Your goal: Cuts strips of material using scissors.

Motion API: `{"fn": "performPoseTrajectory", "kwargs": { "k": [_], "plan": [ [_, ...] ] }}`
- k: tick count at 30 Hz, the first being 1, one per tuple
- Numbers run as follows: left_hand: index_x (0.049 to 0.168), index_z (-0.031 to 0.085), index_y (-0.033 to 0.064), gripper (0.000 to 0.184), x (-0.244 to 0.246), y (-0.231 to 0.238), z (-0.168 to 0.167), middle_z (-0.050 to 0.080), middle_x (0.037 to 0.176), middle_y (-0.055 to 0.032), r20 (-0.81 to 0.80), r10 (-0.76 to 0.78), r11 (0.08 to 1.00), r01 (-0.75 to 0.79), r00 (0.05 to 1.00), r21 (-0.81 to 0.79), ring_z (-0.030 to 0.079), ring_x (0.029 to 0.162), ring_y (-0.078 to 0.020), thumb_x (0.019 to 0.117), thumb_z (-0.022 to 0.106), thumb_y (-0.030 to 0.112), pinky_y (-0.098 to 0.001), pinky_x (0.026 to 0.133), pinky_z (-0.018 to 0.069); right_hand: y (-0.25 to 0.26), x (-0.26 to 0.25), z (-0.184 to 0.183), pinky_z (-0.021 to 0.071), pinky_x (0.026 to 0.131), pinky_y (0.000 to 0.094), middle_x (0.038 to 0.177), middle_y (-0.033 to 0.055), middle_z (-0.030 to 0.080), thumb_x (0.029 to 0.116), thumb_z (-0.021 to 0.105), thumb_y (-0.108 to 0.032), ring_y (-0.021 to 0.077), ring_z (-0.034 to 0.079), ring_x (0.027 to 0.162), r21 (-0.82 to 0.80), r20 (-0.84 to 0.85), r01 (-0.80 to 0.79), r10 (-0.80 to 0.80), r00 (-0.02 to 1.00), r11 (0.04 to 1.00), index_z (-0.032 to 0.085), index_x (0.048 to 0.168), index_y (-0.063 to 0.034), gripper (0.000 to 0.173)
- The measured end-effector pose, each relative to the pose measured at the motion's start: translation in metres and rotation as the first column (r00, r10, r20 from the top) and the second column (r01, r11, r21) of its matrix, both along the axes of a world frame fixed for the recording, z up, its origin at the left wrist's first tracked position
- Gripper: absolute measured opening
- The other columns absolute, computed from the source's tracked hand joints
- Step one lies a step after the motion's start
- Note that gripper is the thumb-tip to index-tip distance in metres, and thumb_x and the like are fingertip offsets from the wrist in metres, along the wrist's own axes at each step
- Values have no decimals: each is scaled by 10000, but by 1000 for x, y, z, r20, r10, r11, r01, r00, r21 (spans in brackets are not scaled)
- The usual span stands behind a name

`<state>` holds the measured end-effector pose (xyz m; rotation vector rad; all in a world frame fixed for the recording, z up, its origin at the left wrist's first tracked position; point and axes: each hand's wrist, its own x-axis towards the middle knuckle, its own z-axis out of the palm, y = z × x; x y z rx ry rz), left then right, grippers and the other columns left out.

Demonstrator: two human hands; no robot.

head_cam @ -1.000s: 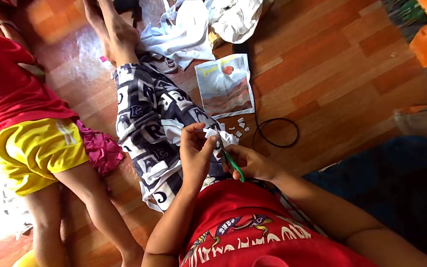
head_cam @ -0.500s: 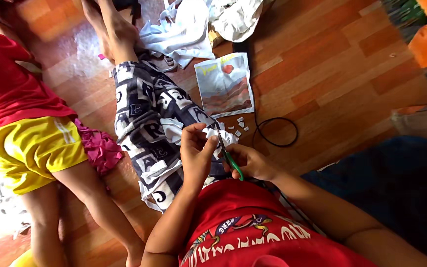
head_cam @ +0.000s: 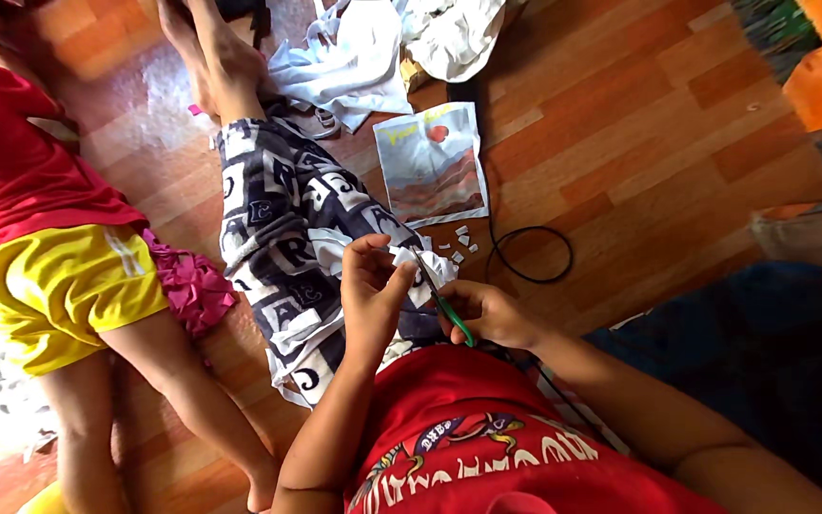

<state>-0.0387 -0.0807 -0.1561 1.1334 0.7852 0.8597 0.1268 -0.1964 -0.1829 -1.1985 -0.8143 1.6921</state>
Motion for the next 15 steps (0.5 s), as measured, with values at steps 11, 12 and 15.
{"fn": "performPoseTrajectory", "kwargs": {
  "k": [11,12,15],
  "plan": [
    [1234,501,127,435,-3,10,0,647,864,45,10,-103,994,103,995,-45,650,715,-46,869,649,-57,-222,683,580,-4,4,9,471,523,84,781,-127,682,858,726,-71,-67,598,605,-42,33,-4,5,999,999,627,1106,-128,273],
    [1230,509,130,427,-4,12,0,655,862,45,12,-117,991,118,993,-60,655,717,-46,870,643,-57,-224,683,580,-5,4,10,463,514,83,772,-126,683,858,714,-54,-69,591,593,-44,36,5,-3,999,999,628,1099,-124,265],
    [1220,532,132,409,-4,17,1,673,861,41,27,-163,980,165,986,-109,656,715,-47,876,639,-62,-221,684,576,-6,4,13,454,506,82,764,-127,685,864,701,-35,-73,579,574,-58,63,13,-10,998,998,628,1092,-118,253]
  ]
}}
